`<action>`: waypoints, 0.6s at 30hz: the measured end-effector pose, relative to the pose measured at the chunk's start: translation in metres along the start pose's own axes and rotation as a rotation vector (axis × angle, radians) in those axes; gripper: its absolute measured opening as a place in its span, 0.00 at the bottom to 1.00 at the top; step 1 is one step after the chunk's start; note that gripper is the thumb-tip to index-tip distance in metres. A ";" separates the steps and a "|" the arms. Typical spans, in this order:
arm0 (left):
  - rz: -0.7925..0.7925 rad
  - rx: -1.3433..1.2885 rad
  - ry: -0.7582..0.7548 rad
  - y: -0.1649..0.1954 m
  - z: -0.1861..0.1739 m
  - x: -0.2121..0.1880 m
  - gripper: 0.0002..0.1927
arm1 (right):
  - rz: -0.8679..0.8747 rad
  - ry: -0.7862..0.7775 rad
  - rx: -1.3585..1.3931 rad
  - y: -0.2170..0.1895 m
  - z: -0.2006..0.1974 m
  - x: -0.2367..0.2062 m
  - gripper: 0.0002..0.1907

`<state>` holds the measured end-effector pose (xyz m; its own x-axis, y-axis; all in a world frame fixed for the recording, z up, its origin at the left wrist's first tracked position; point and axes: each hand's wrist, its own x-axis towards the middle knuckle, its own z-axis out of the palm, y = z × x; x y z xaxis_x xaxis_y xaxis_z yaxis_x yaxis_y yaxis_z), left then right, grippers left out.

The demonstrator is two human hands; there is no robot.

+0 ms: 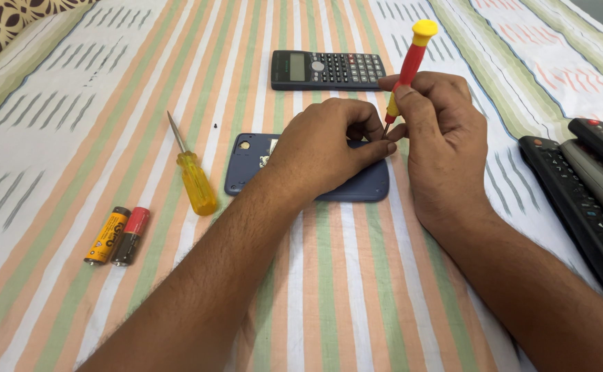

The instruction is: The person uses a red-handled screwdriver to unscrew screws on the back cover of a smartphone lying on a bed, then pries the cover open with a second screwdriver and works at the opened back panel. Batteries, a calculator, and remote controls sit nearby on the bed.

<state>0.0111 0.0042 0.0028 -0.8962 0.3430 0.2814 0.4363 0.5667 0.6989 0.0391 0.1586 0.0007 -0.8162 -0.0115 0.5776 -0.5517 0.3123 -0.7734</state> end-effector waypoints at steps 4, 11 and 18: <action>-0.010 0.009 -0.001 0.001 0.000 0.001 0.12 | 0.042 0.007 -0.034 -0.002 0.000 0.000 0.15; -0.001 0.021 -0.010 0.002 -0.001 0.000 0.13 | 0.009 0.012 -0.053 -0.005 0.003 0.001 0.16; 0.007 0.007 -0.001 0.002 0.001 0.000 0.12 | 0.053 0.025 0.008 -0.003 0.000 0.000 0.14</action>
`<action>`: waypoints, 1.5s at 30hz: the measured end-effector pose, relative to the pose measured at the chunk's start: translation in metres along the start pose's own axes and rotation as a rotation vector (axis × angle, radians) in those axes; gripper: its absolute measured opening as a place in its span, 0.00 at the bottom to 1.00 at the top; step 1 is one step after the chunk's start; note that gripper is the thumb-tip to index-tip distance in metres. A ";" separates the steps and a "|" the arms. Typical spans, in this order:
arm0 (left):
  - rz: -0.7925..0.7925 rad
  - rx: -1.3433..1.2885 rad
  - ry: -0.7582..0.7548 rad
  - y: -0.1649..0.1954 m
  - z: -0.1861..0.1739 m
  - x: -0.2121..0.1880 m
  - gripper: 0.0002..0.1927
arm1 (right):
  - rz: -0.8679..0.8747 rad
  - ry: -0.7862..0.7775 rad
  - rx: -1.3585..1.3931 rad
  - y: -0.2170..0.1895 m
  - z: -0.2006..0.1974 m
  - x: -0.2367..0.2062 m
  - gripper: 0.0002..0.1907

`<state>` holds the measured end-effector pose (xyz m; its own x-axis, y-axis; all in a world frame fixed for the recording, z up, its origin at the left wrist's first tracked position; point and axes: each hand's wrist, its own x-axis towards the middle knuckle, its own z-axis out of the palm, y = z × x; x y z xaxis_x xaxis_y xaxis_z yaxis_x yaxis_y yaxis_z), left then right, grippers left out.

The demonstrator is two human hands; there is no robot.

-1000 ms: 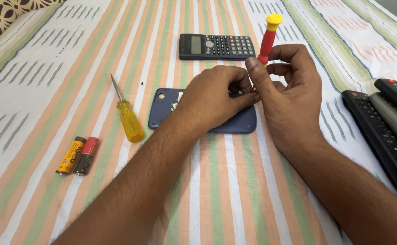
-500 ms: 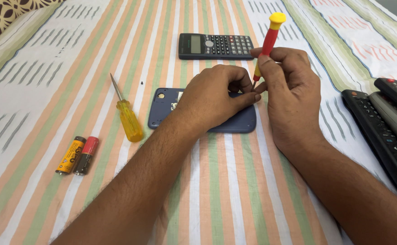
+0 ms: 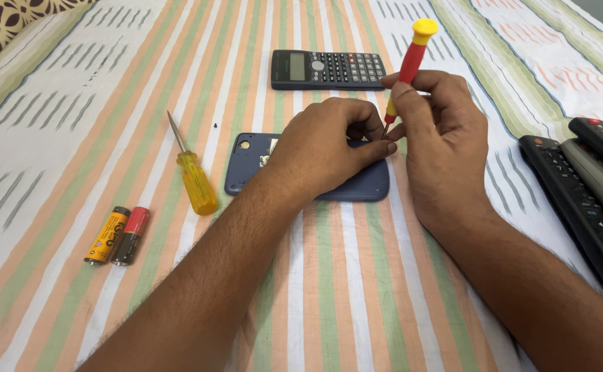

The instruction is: The person uses a red-handled screwdriver to unscrew screws on the back cover of a smartphone lying on a bed, then pries the cover open with a second screwdriver and works at the opened back panel. Batteries, a calculator, and remote controls sit nearby on the bed.

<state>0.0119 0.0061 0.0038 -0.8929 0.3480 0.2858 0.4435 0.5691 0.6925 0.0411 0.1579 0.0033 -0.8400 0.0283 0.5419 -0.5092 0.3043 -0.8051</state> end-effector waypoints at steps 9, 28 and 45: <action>-0.003 -0.003 0.001 0.001 0.002 -0.001 0.12 | -0.032 -0.008 -0.033 0.000 -0.003 -0.002 0.14; -0.010 -0.007 -0.003 0.004 0.004 -0.003 0.12 | -0.018 -0.007 0.004 0.000 -0.006 -0.004 0.14; -0.016 0.019 -0.007 0.008 0.004 -0.008 0.13 | -0.013 0.013 -0.057 -0.004 -0.005 -0.010 0.12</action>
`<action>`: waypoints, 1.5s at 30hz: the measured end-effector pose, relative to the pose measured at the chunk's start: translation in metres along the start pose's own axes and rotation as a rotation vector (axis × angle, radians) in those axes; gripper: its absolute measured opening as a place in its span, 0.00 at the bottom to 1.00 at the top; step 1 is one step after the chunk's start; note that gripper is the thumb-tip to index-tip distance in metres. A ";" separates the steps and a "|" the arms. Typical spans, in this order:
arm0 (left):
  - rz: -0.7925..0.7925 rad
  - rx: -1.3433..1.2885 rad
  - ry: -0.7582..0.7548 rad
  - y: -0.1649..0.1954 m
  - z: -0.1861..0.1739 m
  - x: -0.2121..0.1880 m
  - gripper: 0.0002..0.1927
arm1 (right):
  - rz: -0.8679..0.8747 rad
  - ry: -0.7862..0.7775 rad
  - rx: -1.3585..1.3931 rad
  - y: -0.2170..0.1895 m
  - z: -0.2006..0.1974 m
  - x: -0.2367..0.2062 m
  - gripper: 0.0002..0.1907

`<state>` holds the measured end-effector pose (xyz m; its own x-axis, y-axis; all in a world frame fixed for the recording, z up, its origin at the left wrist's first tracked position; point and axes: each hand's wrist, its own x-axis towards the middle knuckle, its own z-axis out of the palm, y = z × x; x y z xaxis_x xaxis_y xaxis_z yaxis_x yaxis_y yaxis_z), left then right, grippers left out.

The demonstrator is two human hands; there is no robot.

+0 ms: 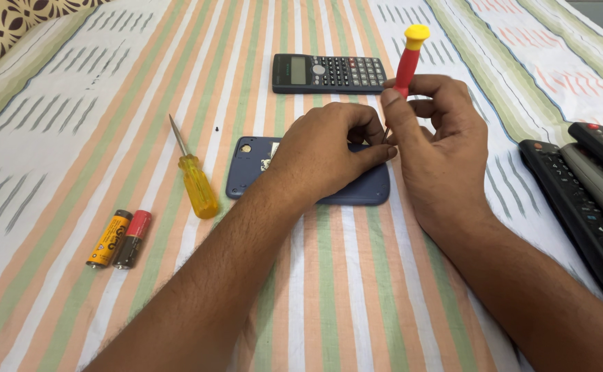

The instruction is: The person uses a red-handled screwdriver to unscrew screws on the back cover of a smartphone lying on a bed, then pries the cover open with a second screwdriver and works at the opened back panel. Batteries, a calculator, and remote controls sit nearby on the bed.

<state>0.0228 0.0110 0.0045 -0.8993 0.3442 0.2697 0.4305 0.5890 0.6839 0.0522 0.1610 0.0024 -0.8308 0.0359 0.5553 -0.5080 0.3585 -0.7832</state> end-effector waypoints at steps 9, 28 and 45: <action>0.016 -0.017 0.015 0.000 0.002 -0.002 0.13 | -0.029 -0.030 0.049 0.002 -0.003 -0.002 0.15; -0.018 0.003 0.001 0.005 0.003 -0.005 0.13 | -0.042 -0.052 0.040 -0.003 -0.006 -0.005 0.13; -0.021 0.007 -0.011 0.008 0.002 -0.007 0.14 | 0.037 0.007 -0.001 -0.003 -0.007 -0.008 0.13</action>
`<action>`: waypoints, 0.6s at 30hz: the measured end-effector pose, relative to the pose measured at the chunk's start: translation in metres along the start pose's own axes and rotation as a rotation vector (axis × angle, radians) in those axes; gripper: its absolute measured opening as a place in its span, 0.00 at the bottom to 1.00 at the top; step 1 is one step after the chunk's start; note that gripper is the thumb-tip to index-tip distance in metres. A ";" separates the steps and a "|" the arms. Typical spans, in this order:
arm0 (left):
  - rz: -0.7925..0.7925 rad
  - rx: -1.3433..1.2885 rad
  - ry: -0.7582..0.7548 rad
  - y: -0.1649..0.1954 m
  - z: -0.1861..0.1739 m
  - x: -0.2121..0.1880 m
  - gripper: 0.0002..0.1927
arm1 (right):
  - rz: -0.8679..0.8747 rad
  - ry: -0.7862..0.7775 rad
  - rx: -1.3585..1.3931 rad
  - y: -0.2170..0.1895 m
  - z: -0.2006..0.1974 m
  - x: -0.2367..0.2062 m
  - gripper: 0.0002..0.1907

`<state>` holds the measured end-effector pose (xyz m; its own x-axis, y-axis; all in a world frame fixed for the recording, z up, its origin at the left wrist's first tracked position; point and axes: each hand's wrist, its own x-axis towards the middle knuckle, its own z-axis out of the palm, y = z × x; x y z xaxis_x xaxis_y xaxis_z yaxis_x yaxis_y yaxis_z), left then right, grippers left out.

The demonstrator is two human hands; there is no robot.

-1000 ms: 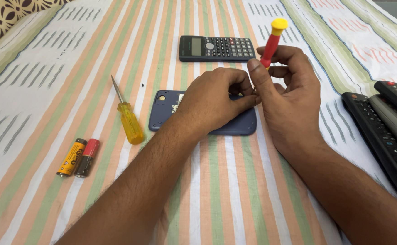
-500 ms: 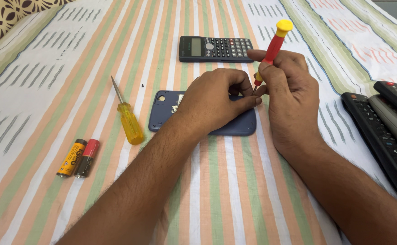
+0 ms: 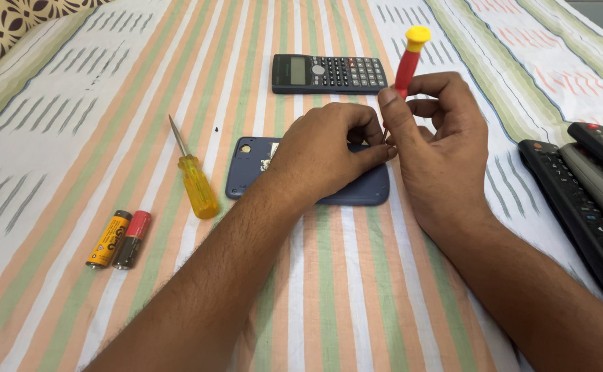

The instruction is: The person uses a red-handled screwdriver to unscrew screws on the back cover of a smartphone lying on a bed, then pries the cover open with a second screwdriver and works at the opened back panel. Batteries, a calculator, and remote controls sit nearby on the bed.

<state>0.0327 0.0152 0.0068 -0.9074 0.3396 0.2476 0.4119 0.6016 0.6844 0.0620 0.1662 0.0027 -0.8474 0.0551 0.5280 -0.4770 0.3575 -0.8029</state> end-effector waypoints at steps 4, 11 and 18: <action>0.009 -0.019 0.011 0.000 0.001 0.000 0.13 | -0.097 -0.024 0.073 0.003 -0.001 0.002 0.11; 0.007 -0.009 0.007 0.000 0.003 0.000 0.13 | -0.082 -0.033 0.027 0.005 -0.004 0.001 0.15; -0.006 0.004 -0.005 0.001 0.001 0.003 0.14 | -0.081 -0.017 0.028 0.003 0.000 0.003 0.16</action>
<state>0.0305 0.0171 0.0074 -0.9093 0.3397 0.2403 0.4070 0.6066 0.6829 0.0578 0.1677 0.0018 -0.8093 0.0115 0.5873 -0.5505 0.3342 -0.7650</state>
